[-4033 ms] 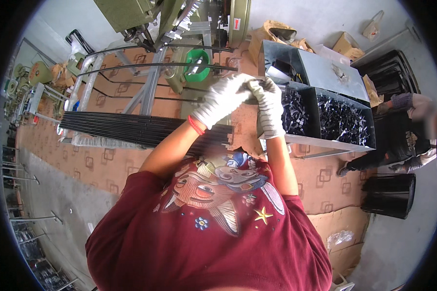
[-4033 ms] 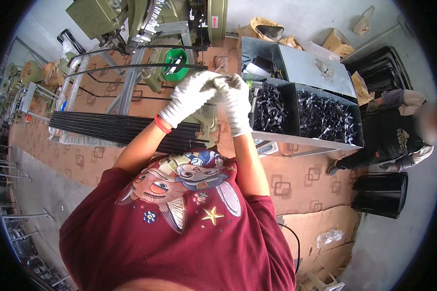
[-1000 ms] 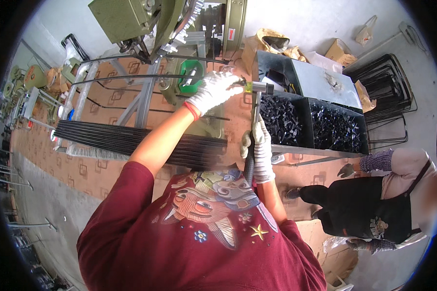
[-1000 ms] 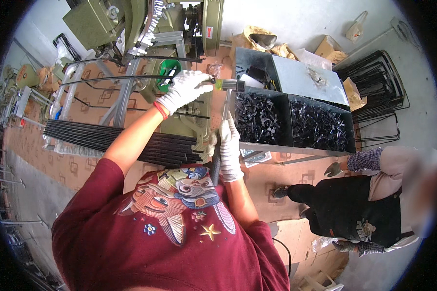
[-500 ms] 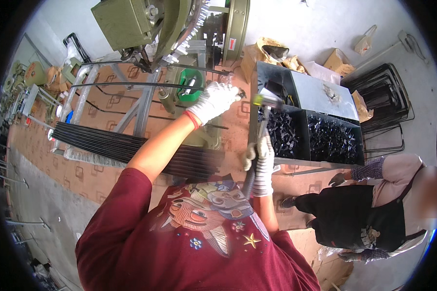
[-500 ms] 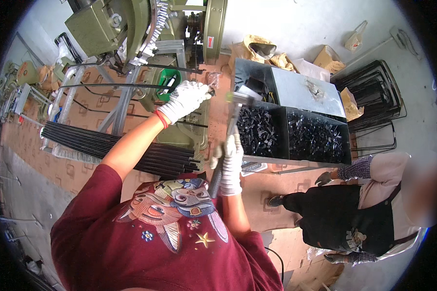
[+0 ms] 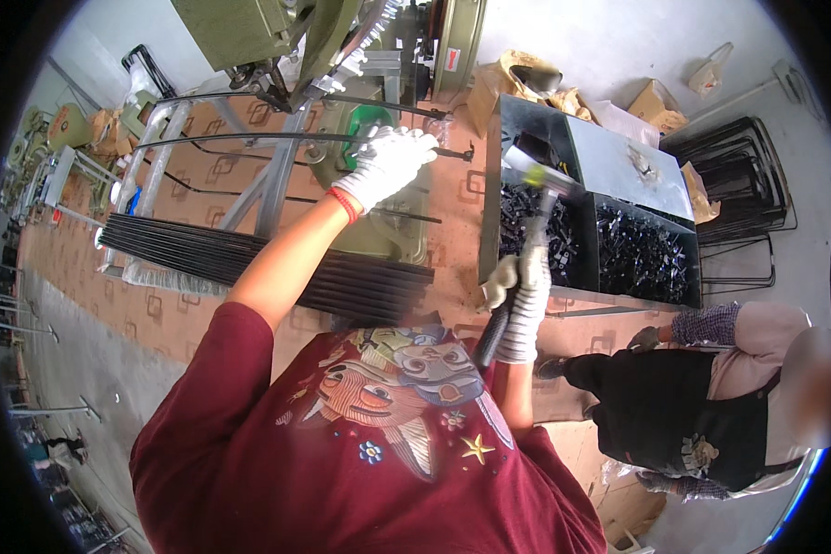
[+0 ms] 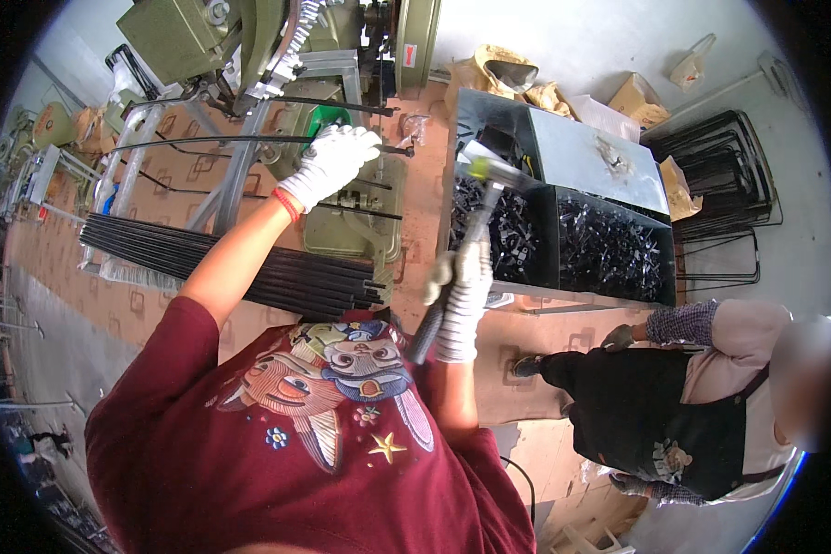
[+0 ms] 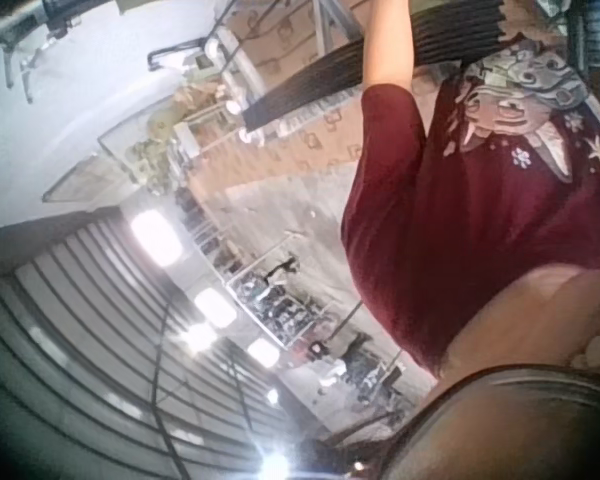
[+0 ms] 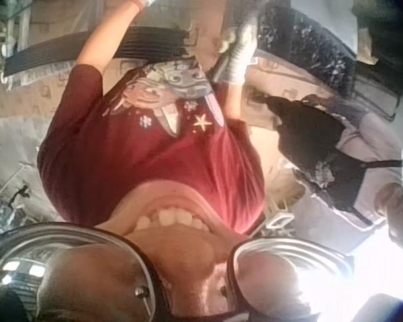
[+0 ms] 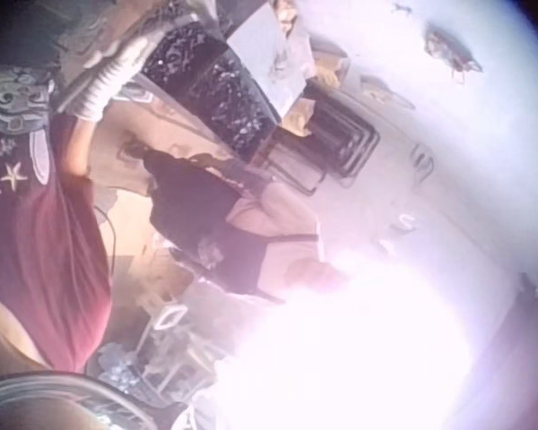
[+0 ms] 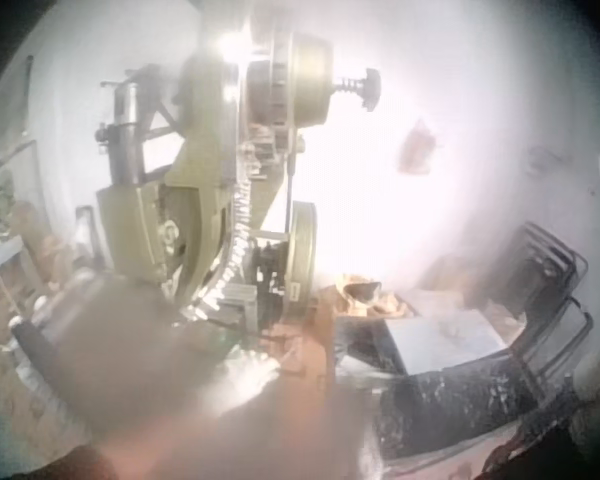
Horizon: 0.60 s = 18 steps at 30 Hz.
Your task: The person picks up a bundle of bent metal rods, places individual rods onto a workstation frame, and uses a hammer to attach plastic clips to the ends of the rods.
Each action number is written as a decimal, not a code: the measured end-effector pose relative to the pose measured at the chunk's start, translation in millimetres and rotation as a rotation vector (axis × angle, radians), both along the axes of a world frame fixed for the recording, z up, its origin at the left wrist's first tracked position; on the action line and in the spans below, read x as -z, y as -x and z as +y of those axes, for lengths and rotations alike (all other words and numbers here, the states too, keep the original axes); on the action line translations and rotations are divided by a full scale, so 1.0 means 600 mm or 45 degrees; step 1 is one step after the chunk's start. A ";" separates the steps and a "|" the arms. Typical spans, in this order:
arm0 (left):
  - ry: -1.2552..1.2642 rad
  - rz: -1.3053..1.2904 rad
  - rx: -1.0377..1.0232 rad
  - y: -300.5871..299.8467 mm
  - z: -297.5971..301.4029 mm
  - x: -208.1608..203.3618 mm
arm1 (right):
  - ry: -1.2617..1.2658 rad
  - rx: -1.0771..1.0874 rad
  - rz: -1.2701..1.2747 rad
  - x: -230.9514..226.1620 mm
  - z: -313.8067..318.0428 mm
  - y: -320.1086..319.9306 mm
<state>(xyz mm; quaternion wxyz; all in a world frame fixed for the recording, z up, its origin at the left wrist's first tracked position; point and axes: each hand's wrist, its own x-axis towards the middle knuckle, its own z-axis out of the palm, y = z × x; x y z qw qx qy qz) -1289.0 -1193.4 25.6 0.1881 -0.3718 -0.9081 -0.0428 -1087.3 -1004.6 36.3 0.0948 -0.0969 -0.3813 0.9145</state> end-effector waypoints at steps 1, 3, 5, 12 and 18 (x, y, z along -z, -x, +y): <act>0.015 0.006 0.006 0.000 0.004 0.000 | 0.052 0.106 0.066 0.006 0.009 0.002; -0.015 0.030 0.019 0.000 0.007 -0.002 | -0.065 0.104 0.050 0.015 0.005 0.008; -0.018 0.038 0.001 0.003 0.006 0.004 | -0.172 -0.043 -0.018 0.005 -0.038 0.015; -0.048 0.095 0.030 -0.001 0.008 0.003 | 0.023 0.239 0.120 -0.006 -0.028 0.020; -0.094 0.062 0.036 -0.002 0.001 0.013 | 0.095 -0.148 0.030 -0.009 -0.030 0.023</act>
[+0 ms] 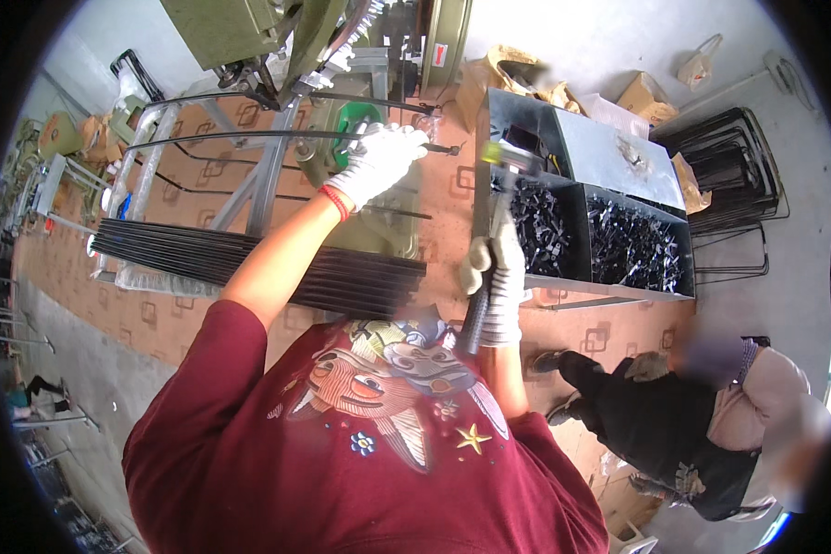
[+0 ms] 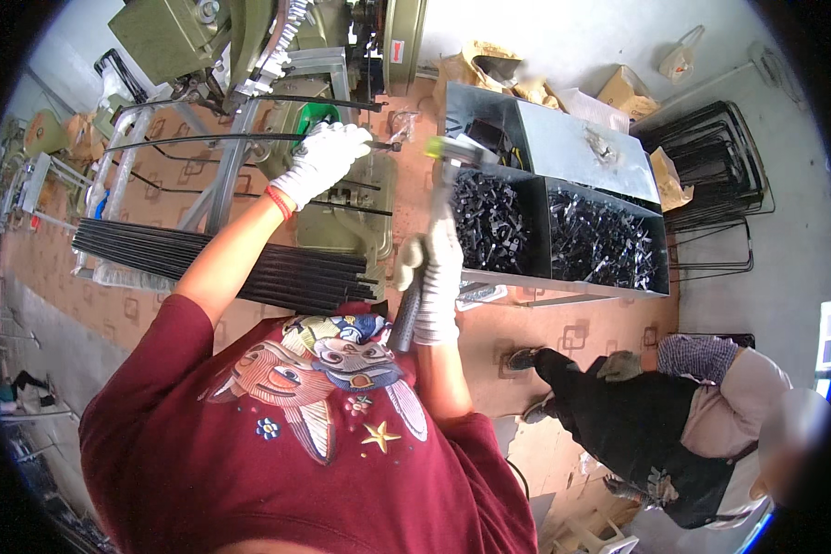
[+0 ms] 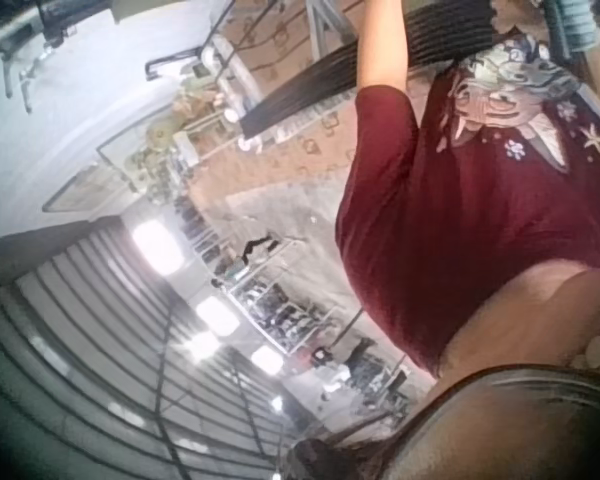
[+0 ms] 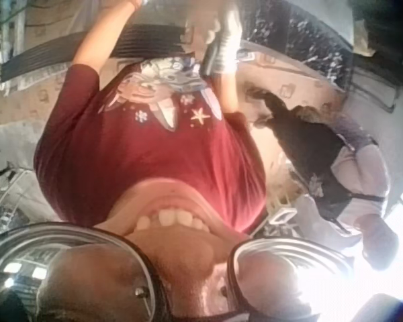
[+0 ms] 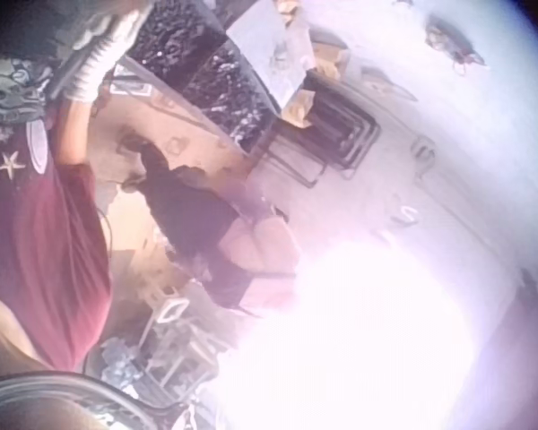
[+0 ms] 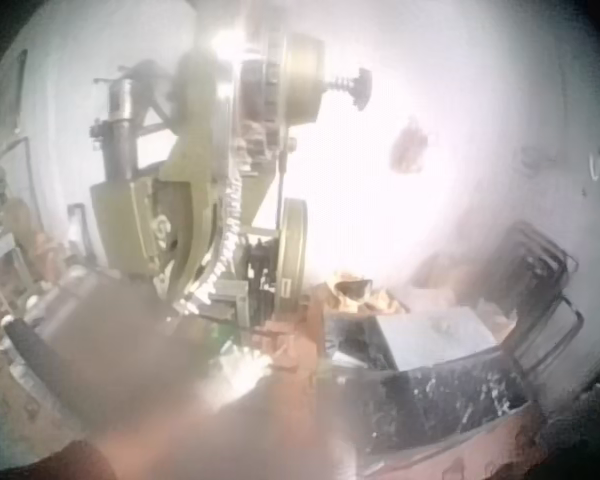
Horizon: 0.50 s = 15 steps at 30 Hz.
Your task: The person picks up a bundle of bent metal rods, places individual rods onto a workstation frame, and uses a hammer to attach plastic clips to the ends of the rods.
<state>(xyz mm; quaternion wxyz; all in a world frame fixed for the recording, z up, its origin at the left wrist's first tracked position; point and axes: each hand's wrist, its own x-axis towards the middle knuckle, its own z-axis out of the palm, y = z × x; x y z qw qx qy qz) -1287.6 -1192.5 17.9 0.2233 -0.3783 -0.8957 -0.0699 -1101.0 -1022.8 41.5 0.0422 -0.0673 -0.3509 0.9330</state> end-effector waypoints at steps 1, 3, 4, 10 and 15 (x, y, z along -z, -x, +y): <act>0.058 -0.013 -0.028 -0.001 0.004 -0.005 | -0.030 0.178 -0.009 0.003 0.001 -0.003; 0.018 0.080 -0.012 0.006 0.007 0.004 | -0.026 0.453 -0.025 0.023 0.000 0.001; 0.008 0.125 -0.009 0.007 0.003 0.011 | 0.034 0.427 -0.139 0.027 -0.011 0.006; 0.146 0.113 -0.045 -0.001 0.010 -0.001 | 0.086 0.118 -0.131 0.019 -0.008 -0.001; 0.065 -0.065 -0.057 0.006 0.014 -0.003 | -0.292 0.139 -0.123 0.029 -0.038 0.008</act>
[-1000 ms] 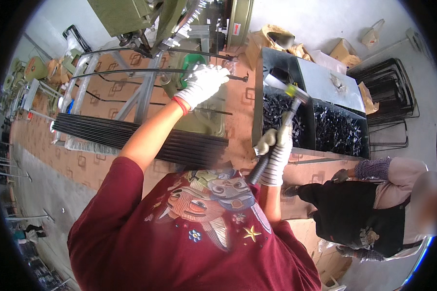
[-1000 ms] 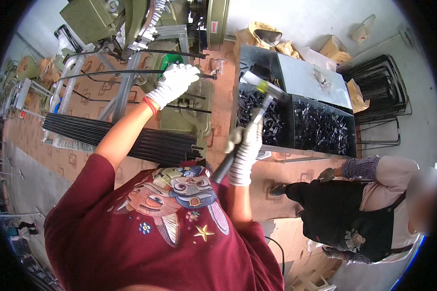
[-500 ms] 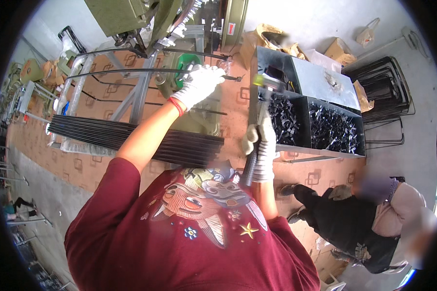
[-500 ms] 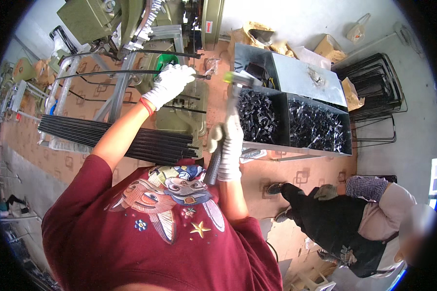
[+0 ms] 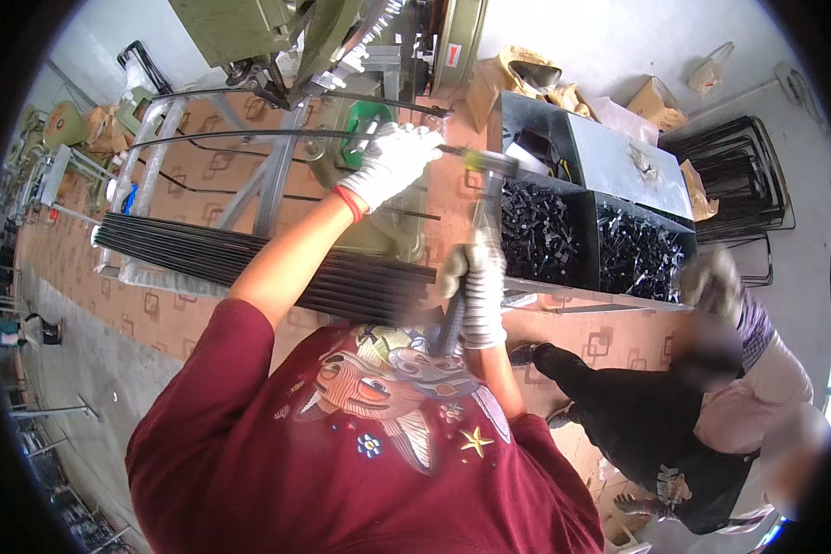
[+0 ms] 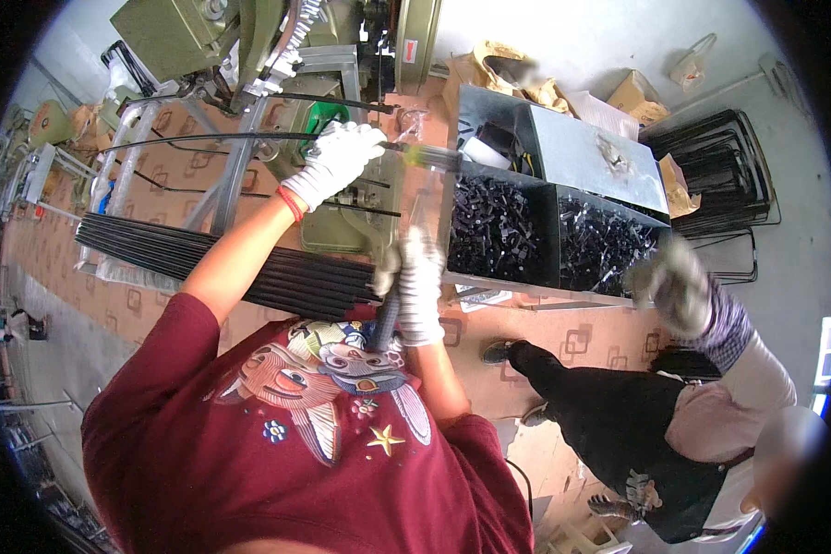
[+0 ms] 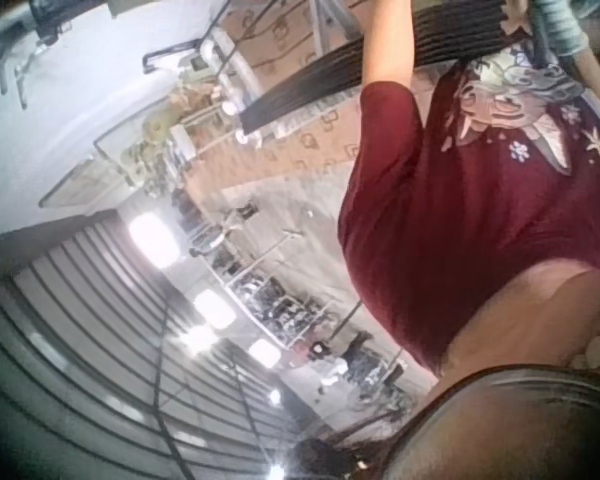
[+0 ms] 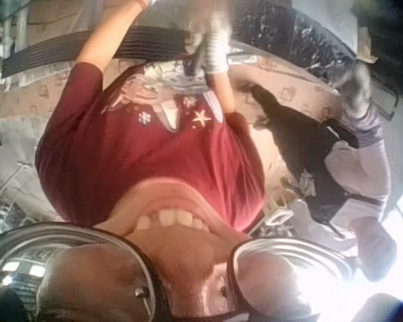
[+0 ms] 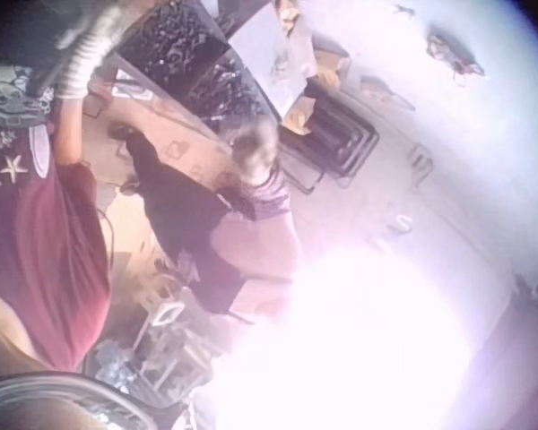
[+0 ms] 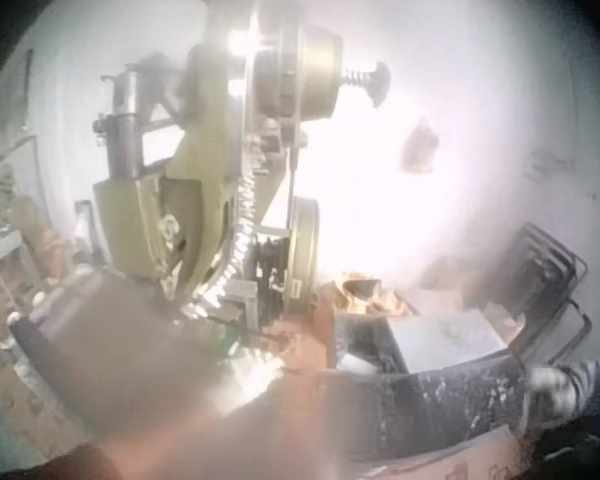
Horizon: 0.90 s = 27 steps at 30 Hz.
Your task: The person picks up a bundle of bent metal rods, places individual rods onto a workstation frame, and uses a hammer to attach plastic clips to the ends of the rods.
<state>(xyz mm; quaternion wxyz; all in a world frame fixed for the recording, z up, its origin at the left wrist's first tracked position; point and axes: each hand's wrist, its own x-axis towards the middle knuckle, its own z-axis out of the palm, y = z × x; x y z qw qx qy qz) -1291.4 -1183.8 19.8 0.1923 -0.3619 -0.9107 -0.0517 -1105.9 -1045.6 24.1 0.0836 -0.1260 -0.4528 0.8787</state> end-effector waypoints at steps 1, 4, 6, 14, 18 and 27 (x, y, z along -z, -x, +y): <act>0.044 -0.038 -0.024 0.000 0.000 -0.004 | 0.018 -0.177 -0.048 -0.021 -0.010 0.006; 0.103 -0.137 -0.039 0.001 0.006 -0.011 | 0.459 -0.224 0.139 0.008 0.026 -0.001; 0.073 -0.137 -0.046 0.004 0.007 -0.015 | 0.461 -0.132 0.131 0.009 0.039 -0.004; 0.033 -0.294 -0.097 0.003 0.008 -0.020 | 0.438 -0.116 0.134 -0.007 0.047 -0.006; -0.254 -0.109 0.071 0.001 0.019 0.003 | 0.416 -0.152 0.106 0.007 0.053 -0.005; -0.211 -0.243 0.010 0.006 0.041 -0.009 | -0.312 -0.079 -0.387 0.090 0.211 0.015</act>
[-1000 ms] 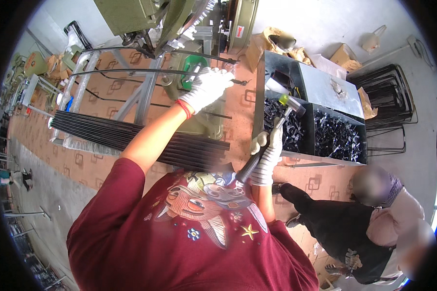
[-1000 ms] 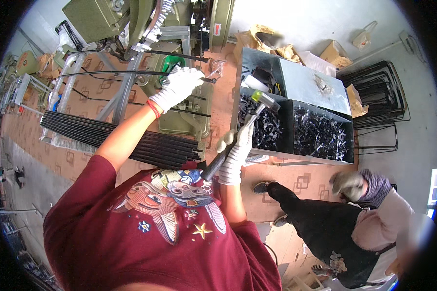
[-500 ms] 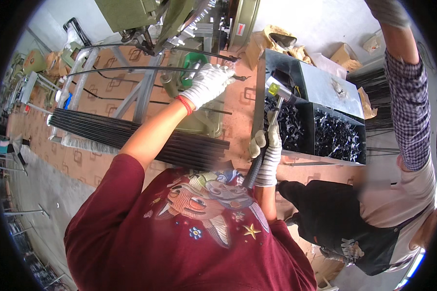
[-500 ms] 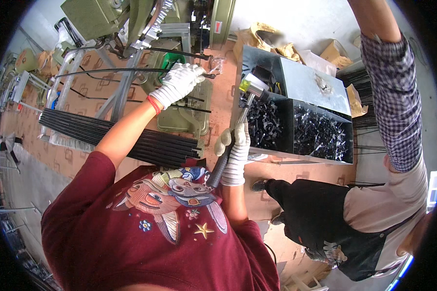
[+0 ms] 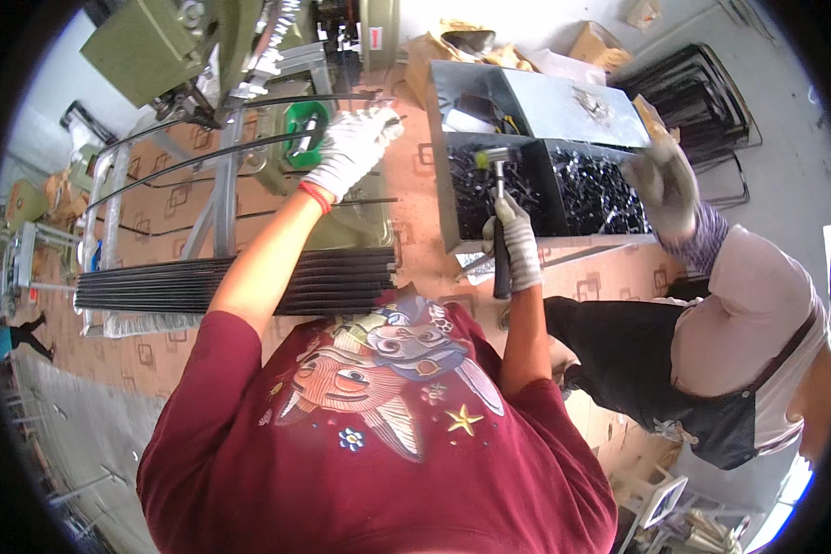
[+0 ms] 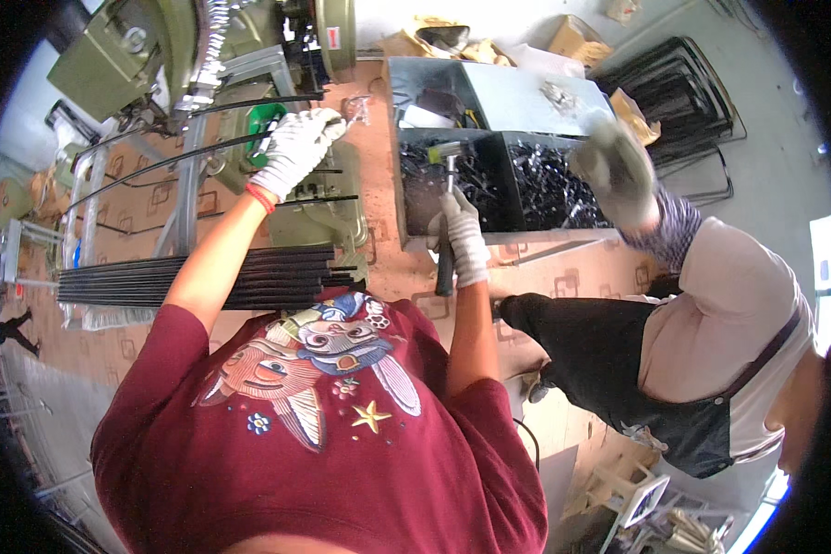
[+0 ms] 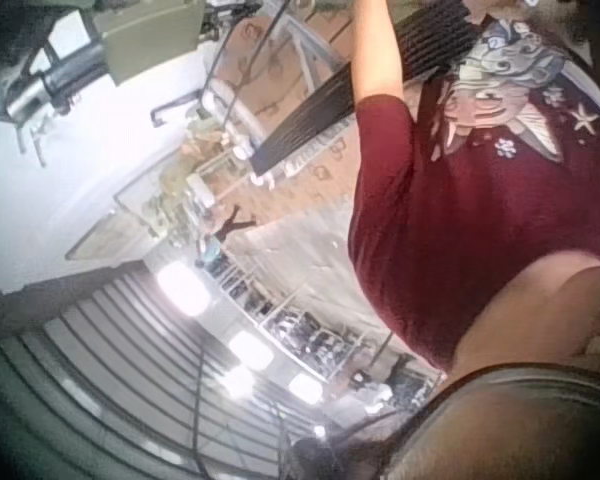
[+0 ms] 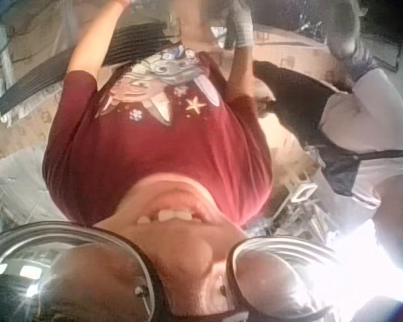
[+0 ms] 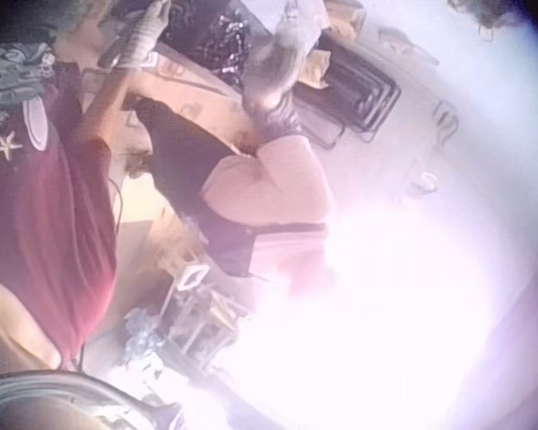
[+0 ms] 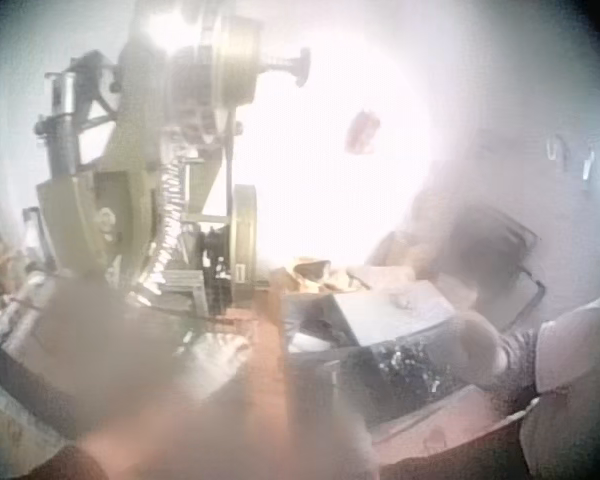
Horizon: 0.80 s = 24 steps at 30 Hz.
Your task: The person picks up a bundle of bent metal rods, places individual rods onto a workstation frame, and uses a hammer to attach plastic clips to the ends of the rods.
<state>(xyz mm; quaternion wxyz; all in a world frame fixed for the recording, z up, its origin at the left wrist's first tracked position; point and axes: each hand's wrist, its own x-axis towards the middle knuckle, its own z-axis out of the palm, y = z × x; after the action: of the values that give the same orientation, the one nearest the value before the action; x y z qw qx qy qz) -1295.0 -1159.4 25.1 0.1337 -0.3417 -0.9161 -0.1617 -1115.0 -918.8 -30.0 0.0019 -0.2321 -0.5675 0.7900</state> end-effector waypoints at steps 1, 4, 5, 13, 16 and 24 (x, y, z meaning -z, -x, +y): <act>-0.014 0.009 -0.015 -0.002 0.005 -0.001 | -0.157 -0.107 -0.157 -0.008 0.018 0.007; -0.143 0.119 0.019 -0.011 0.011 -0.002 | -1.528 -0.273 -0.355 -0.020 0.043 0.019; -0.152 0.130 0.013 -0.009 0.008 0.001 | -1.470 -0.176 -0.342 -0.027 0.054 0.023; -0.183 -0.001 -0.055 -0.019 0.020 -0.016 | -1.948 0.457 -0.576 0.011 0.245 0.045; -0.184 -0.031 -0.084 -0.020 0.020 -0.019 | -2.092 0.652 -0.506 0.037 0.273 0.087; -0.127 0.036 -0.091 -0.024 0.011 0.004 | -2.143 0.440 -0.681 0.051 0.312 0.142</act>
<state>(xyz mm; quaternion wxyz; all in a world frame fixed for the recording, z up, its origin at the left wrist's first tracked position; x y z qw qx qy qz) -1280.4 -1152.7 22.9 0.1693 -0.3040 -0.9165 -0.1975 -1200.1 -731.7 -60.5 0.1578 -0.4121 -0.8971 0.0211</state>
